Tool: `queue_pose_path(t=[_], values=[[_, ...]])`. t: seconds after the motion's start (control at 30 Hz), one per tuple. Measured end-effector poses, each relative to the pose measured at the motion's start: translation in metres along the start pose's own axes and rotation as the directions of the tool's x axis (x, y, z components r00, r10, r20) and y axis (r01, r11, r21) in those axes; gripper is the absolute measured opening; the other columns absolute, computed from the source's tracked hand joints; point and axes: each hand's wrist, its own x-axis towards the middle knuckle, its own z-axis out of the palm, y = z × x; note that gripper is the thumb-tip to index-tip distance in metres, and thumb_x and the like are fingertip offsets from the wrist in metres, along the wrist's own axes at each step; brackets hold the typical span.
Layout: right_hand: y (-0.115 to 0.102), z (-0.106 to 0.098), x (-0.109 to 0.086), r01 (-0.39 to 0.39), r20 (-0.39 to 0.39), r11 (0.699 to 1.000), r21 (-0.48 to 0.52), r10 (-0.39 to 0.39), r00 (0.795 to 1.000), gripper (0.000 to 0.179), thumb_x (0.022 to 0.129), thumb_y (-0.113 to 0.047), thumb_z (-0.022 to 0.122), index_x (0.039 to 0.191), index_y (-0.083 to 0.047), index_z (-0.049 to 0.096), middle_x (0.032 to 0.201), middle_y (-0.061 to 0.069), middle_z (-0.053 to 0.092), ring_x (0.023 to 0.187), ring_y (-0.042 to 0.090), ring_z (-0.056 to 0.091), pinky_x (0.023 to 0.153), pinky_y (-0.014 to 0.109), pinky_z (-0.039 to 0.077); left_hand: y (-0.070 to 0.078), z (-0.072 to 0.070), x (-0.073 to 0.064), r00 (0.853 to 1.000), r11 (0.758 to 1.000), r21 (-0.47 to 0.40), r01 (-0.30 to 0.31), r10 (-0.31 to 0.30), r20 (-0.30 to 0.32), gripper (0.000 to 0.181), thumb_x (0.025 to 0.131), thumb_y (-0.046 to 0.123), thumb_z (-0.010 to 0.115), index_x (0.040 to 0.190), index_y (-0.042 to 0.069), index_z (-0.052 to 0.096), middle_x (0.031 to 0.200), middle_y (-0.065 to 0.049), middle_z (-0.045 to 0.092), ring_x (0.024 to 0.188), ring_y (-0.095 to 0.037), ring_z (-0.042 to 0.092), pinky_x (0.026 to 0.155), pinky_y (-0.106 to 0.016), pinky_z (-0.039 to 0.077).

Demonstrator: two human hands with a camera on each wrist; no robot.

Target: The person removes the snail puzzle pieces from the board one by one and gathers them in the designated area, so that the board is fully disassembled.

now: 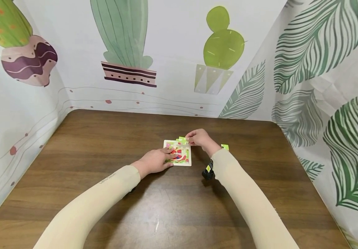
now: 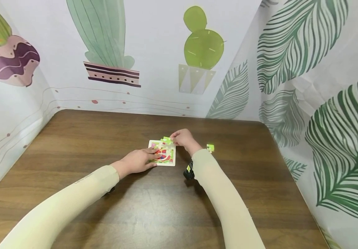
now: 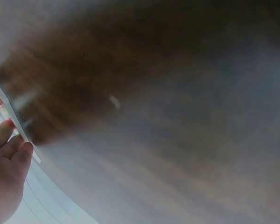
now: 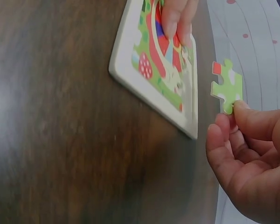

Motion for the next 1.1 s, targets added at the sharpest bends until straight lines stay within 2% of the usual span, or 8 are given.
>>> queue_pose_path(t=[0.37,0.7,1.1], values=[[0.005,-0.02,-0.006,0.068,0.038,0.996,-0.052,-0.066,0.997,0.022,0.098,-0.003,0.061,0.115,0.009,0.069,0.092,0.007,0.064,0.078,0.011,0.059,0.076,0.022,0.057,0.0,0.0,-0.001,1.0,1.0,0.006,0.001,-0.001,0.0,0.046,0.102,0.036,0.061,0.145,0.017,0.061,0.158,-0.012,0.049,0.149,-0.031,0.046,0.113,-0.047,0.049],[0.009,-0.041,-0.01,0.089,0.055,0.992,-0.087,-0.085,0.995,0.02,0.098,-0.002,0.061,0.113,0.011,0.068,0.084,0.003,0.064,0.074,0.009,0.058,0.079,0.026,0.059,-0.002,0.001,0.0,1.0,1.0,0.001,0.002,-0.002,-0.004,0.047,0.102,0.037,0.062,0.144,0.018,0.061,0.159,-0.011,0.048,0.149,-0.03,0.046,0.113,-0.048,0.049],[0.016,-0.064,-0.01,0.063,0.076,0.994,-0.087,-0.057,0.995,0.022,0.099,-0.002,0.062,0.115,0.012,0.064,0.078,-0.003,0.062,0.073,0.008,0.059,0.083,0.029,0.061,-0.001,-0.002,0.0,1.0,1.0,0.014,-0.005,0.004,0.001,0.047,0.102,0.037,0.062,0.144,0.018,0.061,0.159,-0.011,0.049,0.147,-0.03,0.048,0.11,-0.048,0.051]])
